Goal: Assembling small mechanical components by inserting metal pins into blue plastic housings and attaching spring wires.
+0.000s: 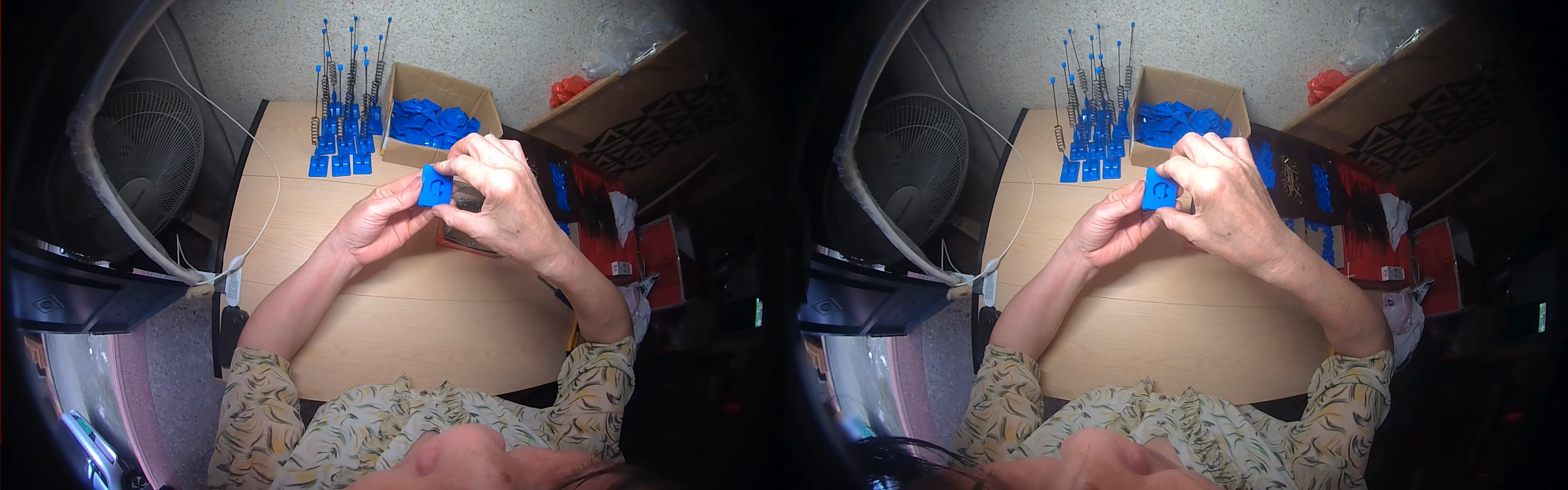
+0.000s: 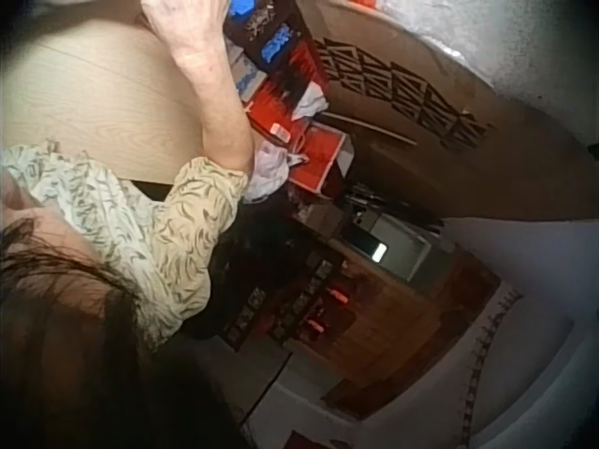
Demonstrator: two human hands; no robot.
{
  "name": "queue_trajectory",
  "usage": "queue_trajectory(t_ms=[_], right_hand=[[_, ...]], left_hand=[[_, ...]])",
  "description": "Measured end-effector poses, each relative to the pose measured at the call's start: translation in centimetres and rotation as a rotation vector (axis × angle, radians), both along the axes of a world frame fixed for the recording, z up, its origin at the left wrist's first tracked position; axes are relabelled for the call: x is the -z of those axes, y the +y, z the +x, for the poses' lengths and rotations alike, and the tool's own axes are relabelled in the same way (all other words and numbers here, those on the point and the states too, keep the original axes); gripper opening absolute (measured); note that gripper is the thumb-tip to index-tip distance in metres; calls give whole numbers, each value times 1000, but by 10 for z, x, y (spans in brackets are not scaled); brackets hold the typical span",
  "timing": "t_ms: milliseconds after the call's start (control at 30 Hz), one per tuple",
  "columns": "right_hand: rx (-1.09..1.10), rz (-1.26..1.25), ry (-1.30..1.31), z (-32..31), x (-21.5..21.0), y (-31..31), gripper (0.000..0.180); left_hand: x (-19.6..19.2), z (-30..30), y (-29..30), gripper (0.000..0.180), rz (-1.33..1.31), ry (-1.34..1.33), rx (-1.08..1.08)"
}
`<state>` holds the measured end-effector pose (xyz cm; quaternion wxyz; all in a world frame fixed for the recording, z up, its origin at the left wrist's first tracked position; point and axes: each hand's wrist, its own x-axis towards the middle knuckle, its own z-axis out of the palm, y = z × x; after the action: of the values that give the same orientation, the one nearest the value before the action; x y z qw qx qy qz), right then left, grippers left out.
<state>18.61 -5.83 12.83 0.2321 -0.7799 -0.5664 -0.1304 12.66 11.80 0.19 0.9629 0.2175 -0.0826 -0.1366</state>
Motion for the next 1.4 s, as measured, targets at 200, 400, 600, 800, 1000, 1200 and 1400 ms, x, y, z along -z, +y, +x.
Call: queue_trajectory(t_ms=[200,400,600,800,1000,1200,1400], right_hand=[[-20,23,-71,-1,0,3,31],[-16,0,-88,-10,-6,4,34],[2,-29,-93,-14,-10,5,36],[1,-50,-83,-11,-12,7,37],[-3,-52,-58,-9,-12,7,38],[-12,-46,-34,-6,-7,6,37],[-19,-42,6,-2,-7,7,35]], left_hand=[[4,1,3,49,1,-37,-18],[-2,-2,3,46,23,-116,-27],[-4,-3,6,46,55,-129,-11],[-3,-1,7,47,60,-115,-10],[-8,-3,7,46,72,-120,-21],[0,-1,6,46,55,-111,-16],[-2,0,5,39,-20,-52,-38]])
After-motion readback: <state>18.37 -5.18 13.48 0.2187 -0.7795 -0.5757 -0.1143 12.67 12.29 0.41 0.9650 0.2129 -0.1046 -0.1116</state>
